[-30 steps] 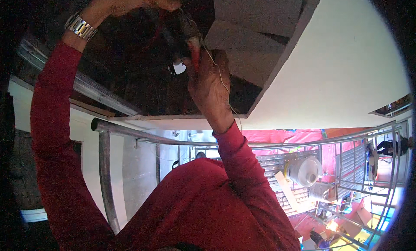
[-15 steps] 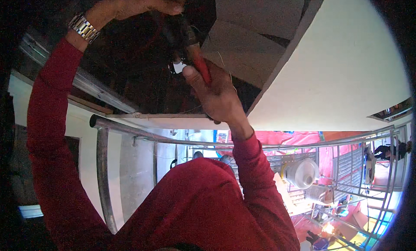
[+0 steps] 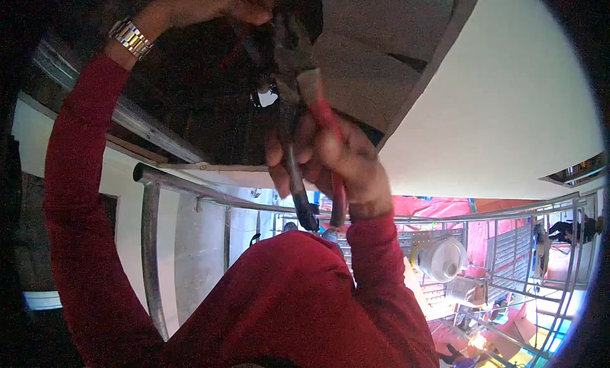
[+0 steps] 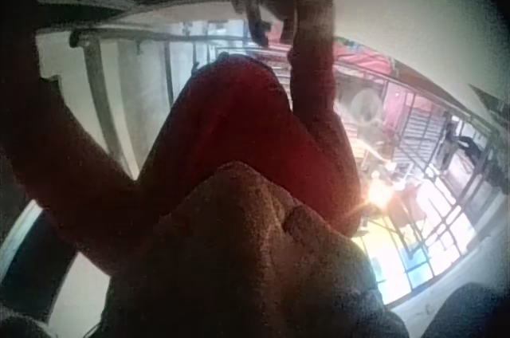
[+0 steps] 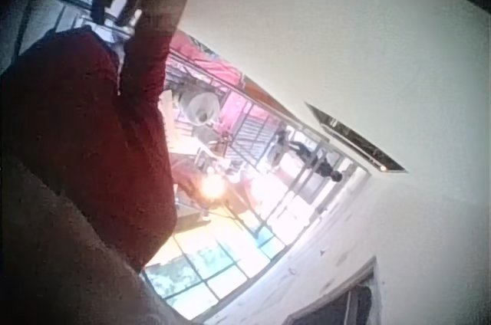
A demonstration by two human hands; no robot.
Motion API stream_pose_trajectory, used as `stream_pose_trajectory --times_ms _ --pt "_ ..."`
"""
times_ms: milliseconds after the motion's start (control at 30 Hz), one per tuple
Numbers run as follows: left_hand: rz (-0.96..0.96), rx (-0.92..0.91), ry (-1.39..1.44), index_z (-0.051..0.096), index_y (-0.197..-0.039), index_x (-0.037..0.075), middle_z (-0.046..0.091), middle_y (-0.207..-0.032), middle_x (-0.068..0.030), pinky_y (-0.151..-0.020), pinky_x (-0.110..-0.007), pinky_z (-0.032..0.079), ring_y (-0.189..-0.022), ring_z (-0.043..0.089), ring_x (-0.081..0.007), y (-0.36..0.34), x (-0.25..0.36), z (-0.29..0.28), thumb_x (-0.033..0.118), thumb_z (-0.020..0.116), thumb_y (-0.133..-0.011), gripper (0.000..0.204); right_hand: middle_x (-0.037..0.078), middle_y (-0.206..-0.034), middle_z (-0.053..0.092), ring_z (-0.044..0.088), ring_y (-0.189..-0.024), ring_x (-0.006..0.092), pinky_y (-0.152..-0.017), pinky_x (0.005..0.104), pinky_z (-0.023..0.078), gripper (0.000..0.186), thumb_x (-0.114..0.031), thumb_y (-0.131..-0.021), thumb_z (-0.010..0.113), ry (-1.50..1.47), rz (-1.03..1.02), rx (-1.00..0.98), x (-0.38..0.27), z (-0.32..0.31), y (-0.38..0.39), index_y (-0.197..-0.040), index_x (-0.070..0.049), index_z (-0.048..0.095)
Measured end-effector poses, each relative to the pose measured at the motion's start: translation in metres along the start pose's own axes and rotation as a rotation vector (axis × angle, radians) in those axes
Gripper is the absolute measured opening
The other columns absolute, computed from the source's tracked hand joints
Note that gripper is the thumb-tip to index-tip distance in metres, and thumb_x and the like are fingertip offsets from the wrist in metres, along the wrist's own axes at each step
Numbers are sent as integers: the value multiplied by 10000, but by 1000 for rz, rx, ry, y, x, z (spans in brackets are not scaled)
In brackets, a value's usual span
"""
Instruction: The person stands on a scaffold and uses pliers to strip insulation from wires and twist them together inside a ceiling fixture box.
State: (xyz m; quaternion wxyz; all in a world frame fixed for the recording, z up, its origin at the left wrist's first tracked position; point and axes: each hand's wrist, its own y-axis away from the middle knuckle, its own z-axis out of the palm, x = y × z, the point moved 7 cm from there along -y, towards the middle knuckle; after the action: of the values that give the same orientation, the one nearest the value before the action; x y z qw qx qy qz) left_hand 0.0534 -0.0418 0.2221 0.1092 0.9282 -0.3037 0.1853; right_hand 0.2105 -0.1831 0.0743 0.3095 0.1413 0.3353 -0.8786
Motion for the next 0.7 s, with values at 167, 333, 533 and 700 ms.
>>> stream_pose_trajectory --times_ms 167,333,533,700 --pt "-70 -56 -10 710 -995 -22 684 -988 -94 -874 -370 497 -945 624 -212 4 9 -1 249 674 -935 279 220 -986 562 625 -842 390 -709 476 516 294 -252 -977 675 1982 -301 335 -53 31 0 -1140 -23 587" --pt "-221 35 -311 704 -1011 -53 691 -990 -106 -859 -384 494 -943 619 -241 11 24 -11 232 672 -911 303 243 -1065 542 602 -943 431 -766 511 518 352 -227 -960 682 2158 -367 504 -48 16 -5 -1205 -7 558" --pt "-236 -85 -194 710 -987 -38 686 -967 -101 -795 -368 481 -895 600 -217 4 5 -13 238 700 -884 295 234 -1312 511 568 -1130 441 -889 562 499 438 -277 -981 655 2471 -384 485 -15 3 -19 -1326 -37 533" --pt "-102 -146 -71 709 -1007 3 678 -986 -57 -749 -347 477 -874 589 -182 -12 -71 -30 213 688 -886 243 219 -1433 460 522 -1246 435 -967 604 449 455 -286 -992 636 2600 -360 560 -4 6 -28 -1377 -66 532"
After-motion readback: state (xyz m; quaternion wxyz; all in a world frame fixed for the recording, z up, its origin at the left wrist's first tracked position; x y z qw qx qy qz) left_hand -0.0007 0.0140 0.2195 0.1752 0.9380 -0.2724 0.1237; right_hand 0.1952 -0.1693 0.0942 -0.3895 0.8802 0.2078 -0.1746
